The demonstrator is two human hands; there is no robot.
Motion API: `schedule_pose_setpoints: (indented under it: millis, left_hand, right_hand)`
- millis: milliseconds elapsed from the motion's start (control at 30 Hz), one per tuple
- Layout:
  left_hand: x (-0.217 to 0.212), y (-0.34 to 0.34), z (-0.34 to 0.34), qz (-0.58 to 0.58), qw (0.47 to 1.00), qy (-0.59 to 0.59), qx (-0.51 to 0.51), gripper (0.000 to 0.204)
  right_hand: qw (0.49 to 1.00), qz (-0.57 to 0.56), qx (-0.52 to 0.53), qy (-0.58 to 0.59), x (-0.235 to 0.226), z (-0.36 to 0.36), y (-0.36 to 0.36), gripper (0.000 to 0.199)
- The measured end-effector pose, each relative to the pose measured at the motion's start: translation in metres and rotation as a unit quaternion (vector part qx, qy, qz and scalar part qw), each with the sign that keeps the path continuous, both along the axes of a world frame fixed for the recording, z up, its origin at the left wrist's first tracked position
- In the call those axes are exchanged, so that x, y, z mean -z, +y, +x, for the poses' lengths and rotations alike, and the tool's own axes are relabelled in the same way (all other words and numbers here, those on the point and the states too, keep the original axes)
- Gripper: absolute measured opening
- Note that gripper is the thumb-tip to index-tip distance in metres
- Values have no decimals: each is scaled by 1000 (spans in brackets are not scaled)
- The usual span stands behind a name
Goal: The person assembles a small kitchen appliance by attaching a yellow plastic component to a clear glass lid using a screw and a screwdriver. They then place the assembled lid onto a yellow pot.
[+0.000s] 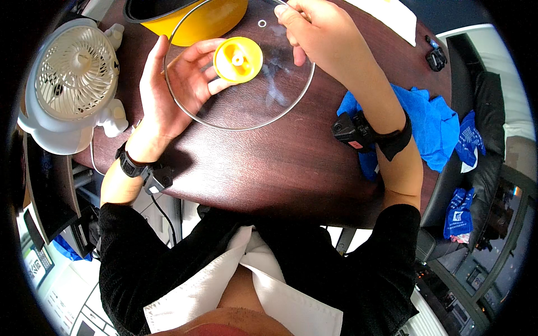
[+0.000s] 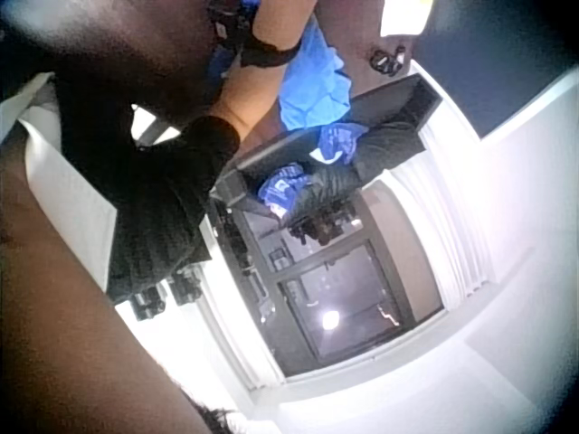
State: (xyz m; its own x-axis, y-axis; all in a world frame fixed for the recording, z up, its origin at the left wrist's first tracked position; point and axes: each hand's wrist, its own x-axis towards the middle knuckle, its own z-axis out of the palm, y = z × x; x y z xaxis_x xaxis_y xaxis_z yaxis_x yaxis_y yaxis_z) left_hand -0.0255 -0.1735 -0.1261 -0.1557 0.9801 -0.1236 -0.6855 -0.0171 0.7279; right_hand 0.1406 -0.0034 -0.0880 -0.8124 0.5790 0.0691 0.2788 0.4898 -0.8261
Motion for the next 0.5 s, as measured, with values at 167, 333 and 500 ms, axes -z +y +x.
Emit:
schedule_pose_setpoints:
  millis: [167, 333, 500]
  left_hand:
    - [0, 0, 0, -6, 1000, 5, -1, 84]
    - [1, 1, 0, -9, 1000, 2, -1, 82]
    - [2, 0, 0, -6, 1000, 8, 3, 82]
  right_hand:
    - [1000, -11, -2, -7, 0, -1, 0, 24]
    - [1000, -14, 5, -18, -1, 0, 0, 24]
    - [1000, -2, -10, -12, 1, -1, 1, 24]
